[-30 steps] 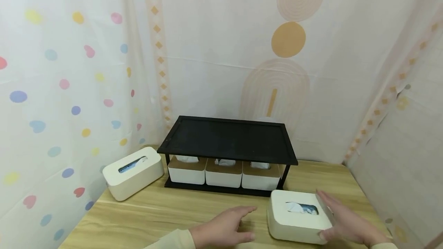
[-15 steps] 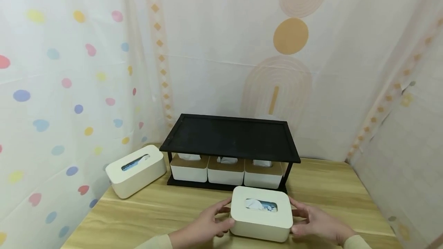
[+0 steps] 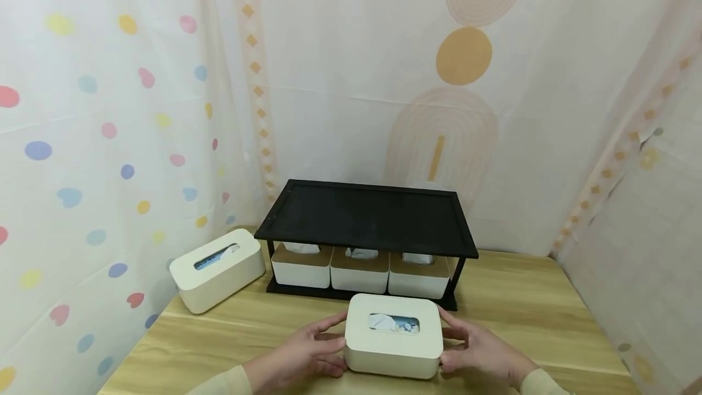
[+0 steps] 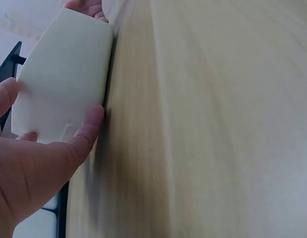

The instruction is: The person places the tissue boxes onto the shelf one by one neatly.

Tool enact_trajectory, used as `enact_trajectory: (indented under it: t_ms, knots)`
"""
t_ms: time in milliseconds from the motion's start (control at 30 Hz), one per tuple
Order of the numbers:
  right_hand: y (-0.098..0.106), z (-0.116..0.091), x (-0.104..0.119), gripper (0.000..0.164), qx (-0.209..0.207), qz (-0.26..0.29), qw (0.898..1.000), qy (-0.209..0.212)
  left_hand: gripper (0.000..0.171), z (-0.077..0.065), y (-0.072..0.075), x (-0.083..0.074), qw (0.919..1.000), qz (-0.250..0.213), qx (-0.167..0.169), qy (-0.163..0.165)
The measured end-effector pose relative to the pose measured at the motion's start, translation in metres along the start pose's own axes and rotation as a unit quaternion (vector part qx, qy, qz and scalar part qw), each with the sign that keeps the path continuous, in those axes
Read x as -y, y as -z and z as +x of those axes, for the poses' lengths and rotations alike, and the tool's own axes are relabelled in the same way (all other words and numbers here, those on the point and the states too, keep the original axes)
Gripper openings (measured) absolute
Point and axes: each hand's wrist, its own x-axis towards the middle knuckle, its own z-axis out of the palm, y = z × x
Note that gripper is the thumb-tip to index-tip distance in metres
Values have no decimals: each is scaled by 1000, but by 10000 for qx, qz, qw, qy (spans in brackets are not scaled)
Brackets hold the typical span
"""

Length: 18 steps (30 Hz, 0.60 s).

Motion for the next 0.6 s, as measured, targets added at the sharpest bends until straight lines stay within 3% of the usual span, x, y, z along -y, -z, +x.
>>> enact_trajectory:
  t_ms: [167, 300, 433, 600]
  knots:
    - [-7, 8, 9, 96, -153, -220, 9996, 3, 81, -7, 8, -2, 9999, -70, -74, -82]
    - [-13, 13, 18, 94, -222, -124, 9997, -27, 80, -13, 16, -11, 9991, 270, -243, -213]
    - [-20, 17, 35, 96, -246, 18, 9995, 175, 80, -25, 22, -25, 9974, 425, -347, -469]
    - [-26, 22, 66, 98, -265, -161, 9981, 525, 80, -44, 23, -50, 9957, 266, -443, -769]
